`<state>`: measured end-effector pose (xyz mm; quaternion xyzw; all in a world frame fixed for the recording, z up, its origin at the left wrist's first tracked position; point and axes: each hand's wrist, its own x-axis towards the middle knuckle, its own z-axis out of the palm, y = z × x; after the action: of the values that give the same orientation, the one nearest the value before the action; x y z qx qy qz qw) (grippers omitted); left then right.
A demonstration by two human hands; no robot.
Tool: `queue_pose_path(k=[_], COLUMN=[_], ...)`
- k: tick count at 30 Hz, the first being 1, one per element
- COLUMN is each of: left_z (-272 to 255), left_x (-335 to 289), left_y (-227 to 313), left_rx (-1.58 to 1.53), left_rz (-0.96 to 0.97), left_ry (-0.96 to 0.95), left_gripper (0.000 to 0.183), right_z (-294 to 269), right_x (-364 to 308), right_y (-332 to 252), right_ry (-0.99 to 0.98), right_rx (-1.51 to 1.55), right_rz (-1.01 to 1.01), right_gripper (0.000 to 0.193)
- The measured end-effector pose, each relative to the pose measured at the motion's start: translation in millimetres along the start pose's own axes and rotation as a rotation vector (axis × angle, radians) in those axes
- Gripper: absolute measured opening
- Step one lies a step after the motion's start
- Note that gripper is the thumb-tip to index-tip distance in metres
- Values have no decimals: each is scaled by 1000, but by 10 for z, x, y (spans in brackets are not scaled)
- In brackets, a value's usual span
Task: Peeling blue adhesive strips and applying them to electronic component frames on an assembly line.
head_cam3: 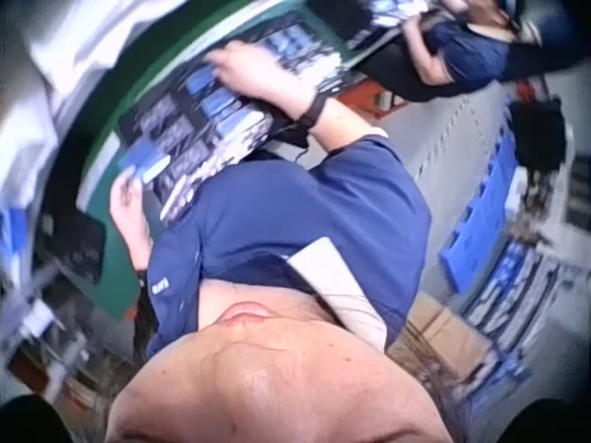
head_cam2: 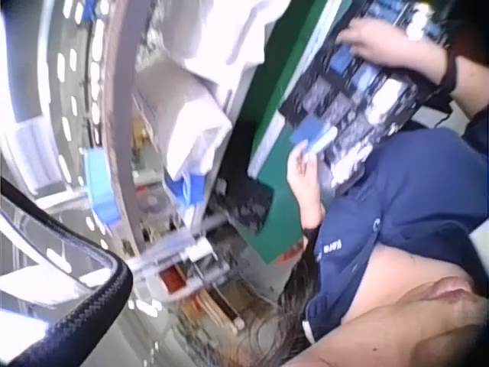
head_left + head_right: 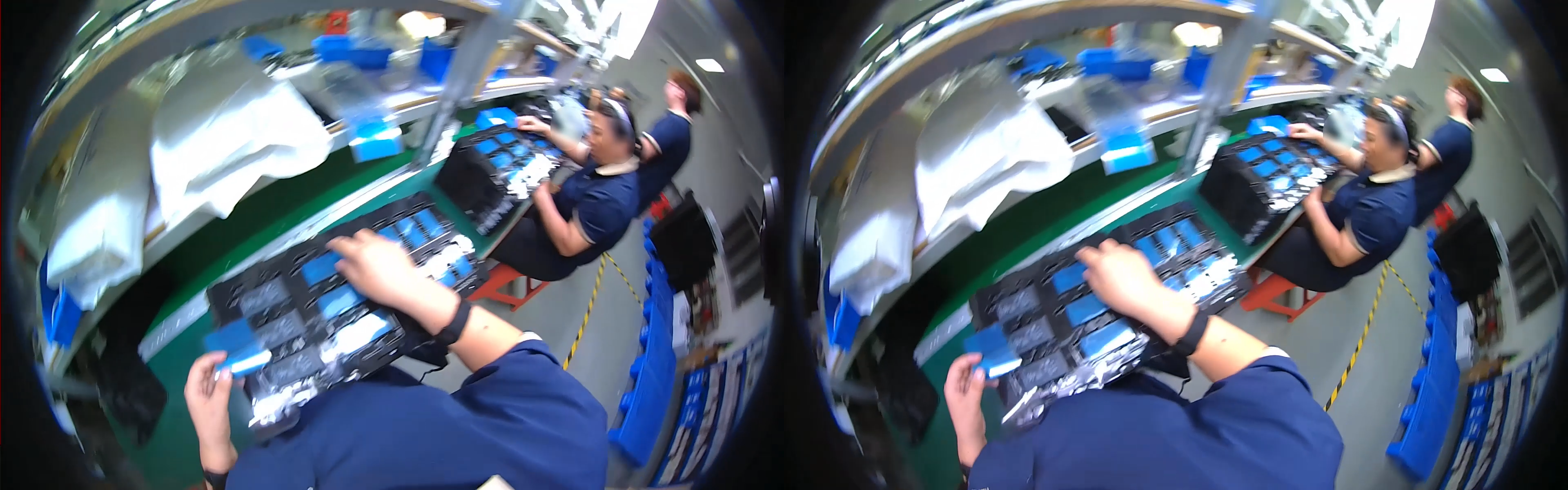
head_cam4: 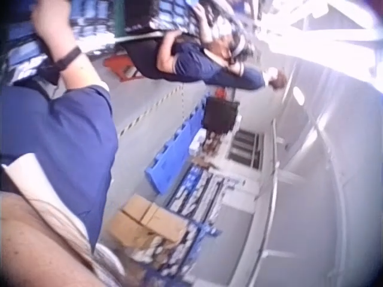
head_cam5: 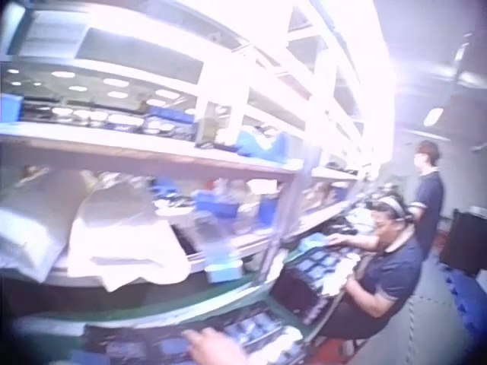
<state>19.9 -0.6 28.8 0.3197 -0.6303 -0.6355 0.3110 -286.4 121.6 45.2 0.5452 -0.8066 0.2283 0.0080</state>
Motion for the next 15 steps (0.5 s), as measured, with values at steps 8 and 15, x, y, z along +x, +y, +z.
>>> queue_pose_path(k=[8,15], left_z=[41,13], left_x=[-41,-60], left_y=[129,98], left_rx=[60,87], left_rz=[-18,-5], left_ry=[-28,-25], left_gripper=[23,23], right_z=[54,22], right_x=[3,96], right_y=[37,25], right_ry=[-40,-21], right_rx=[-35,-90], right_rz=[-34,-140], right_gripper=[33,20])
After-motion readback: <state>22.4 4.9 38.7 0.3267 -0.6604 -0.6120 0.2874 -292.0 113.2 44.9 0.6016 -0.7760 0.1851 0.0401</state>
